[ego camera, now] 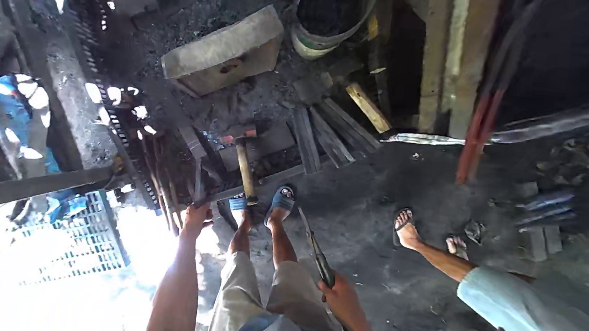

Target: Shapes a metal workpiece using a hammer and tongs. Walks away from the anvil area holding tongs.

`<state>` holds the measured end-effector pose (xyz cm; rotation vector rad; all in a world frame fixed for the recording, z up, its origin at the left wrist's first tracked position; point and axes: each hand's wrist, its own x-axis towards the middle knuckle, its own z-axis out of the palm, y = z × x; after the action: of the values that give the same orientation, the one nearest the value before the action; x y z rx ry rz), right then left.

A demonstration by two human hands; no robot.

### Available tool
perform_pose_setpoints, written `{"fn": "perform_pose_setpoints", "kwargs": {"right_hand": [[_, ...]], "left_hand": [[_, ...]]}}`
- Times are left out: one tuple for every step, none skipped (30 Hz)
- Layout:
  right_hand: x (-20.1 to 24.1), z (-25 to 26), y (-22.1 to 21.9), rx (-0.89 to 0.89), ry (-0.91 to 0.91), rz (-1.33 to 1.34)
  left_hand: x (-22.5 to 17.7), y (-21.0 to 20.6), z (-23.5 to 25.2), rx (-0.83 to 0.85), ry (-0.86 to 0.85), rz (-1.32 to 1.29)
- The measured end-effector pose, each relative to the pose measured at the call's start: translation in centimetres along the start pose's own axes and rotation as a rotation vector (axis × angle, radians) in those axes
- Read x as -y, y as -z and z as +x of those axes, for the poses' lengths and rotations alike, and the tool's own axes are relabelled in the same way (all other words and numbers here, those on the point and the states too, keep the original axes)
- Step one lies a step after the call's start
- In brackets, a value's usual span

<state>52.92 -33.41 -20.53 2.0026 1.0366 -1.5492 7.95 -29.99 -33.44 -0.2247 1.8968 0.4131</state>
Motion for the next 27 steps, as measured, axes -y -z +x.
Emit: {"fn": "perform_pose_setpoints", "kwargs": {"right_hand": [[-0.1, 0.2, 0.3, 0.004, 0.005, 0.012], [-0.2, 0.4, 0.5, 0.007, 0.004, 0.017], [-0.3, 0.6, 0.7, 0.007, 0.001, 0.014], [-0.3, 0.6, 0.9, 0.011, -0.001, 0.016], [-0.3, 0.7, 1.2, 0.013, 0.009, 0.024], [-0.3, 0.9, 1.5, 0.019, 0.019, 0.033], [-0.3, 0.9, 1.7, 0.015, 0.027, 0.042], [-0.3, 0.8, 2.0, 0.009, 0.035, 0.053], [-0.3, 0.7, 2.2, 0.001, 0.042, 0.066], [-0.3, 0.6, 2.4, -0.009, 0.052, 0.089], [-0.4, 0.7, 2.7, -0.014, 0.055, 0.106], [-0.6, 0.9, 2.9, -0.016, 0.051, 0.118], [-0.9, 1.1, 2.9, -0.018, 0.047, 0.134], [-1.2, 1.3, 2.9, -0.017, 0.041, 0.149], [-1.4, 1.5, 2.9, -0.013, 0.033, 0.160], [-1.6, 1.7, 2.9, -0.006, 0.021, 0.166], [-1.8, 1.8, 3.0, -0.001, 0.009, 0.170], [-1.9, 1.8, 3.2, 0.005, -0.002, 0.175], [-2.0, 1.8, 3.4, 0.006, -0.011, 0.178], [-2.1, 1.9, 3.6, 0.007, -0.018, 0.180], [-2.3, 2.0, 3.8, 0.009, -0.022, 0.181], [-2.5, 2.1, 4.0, 0.012, -0.025, 0.180], [-2.6, 2.2, 4.1, 0.010, -0.023, 0.183], [-2.7, 2.4, 4.2, 0.013, -0.019, 0.183], [-2.7, 2.5, 4.4, 0.014, -0.022, 0.173], [-2.9, 2.6, 4.6, 0.010, -0.024, 0.163], [-2.9, 2.7, 5.0, 0.003, -0.028, 0.149]], "left_hand": [[0.1, 0.0, -0.1, 0.017, -0.015, 0.012], [0.2, 0.2, -0.1, 0.026, -0.023, 0.021], [0.4, 0.5, 0.1, 0.028, -0.026, 0.021], [0.6, 1.0, 0.2, 0.030, -0.029, 0.002], [0.7, 1.4, 0.2, 0.037, -0.037, -0.032], [0.9, 1.8, 0.3, 0.044, -0.054, -0.074], [1.2, 2.0, 0.2, 0.041, -0.070, -0.114], [1.8, 2.1, 0.2, 0.018, -0.082, -0.140], [2.3, 2.1, 0.0, -0.017, -0.086, -0.144], [2.4, 1.9, -0.5, -0.049, -0.074, -0.106], [2.3, 1.8, -0.8, -0.077, -0.048, -0.037], [1.9, 1.6, -1.1, -0.076, -0.018, 0.046], [1.5, 1.6, -1.3, -0.066, 0.003, 0.119], [1.1, 1.5, -1.4, -0.065, 0.013, 0.182], [0.6, 1.4, -1.5, -0.079, 0.016, 0.244], [0.1, 1.3, -1.6, -0.106, 0.011, 0.318], [-0.2, 1.3, -1.5, -0.125, 0.011, 0.380], [-0.5, 1.2, -1.4, -0.137, 0.013, 0.410], [-0.7, 1.1, -1.3, -0.149, 0.012, 0.426], [-1.0, 0.7, -1.5, -0.148, 0.021, 0.430], [-1.3, 0.1, -2.3, -0.143, 0.029, 0.411], [-1.5, -0.1, -3.0, -0.133, 0.034, 0.370], [-1.6, -0.3, -3.5, -0.118, 0.031, 0.316], [-1.3, 0.0, -3.1, -0.125, 0.012, 0.246], [-0.5, 0.5, -1.7, -0.159, -0.029, 0.172], [0.3, 0.7, -0.6, -0.172, -0.070, 0.110], [0.7, 0.6, -0.1, -0.162, -0.099, 0.046]]}}
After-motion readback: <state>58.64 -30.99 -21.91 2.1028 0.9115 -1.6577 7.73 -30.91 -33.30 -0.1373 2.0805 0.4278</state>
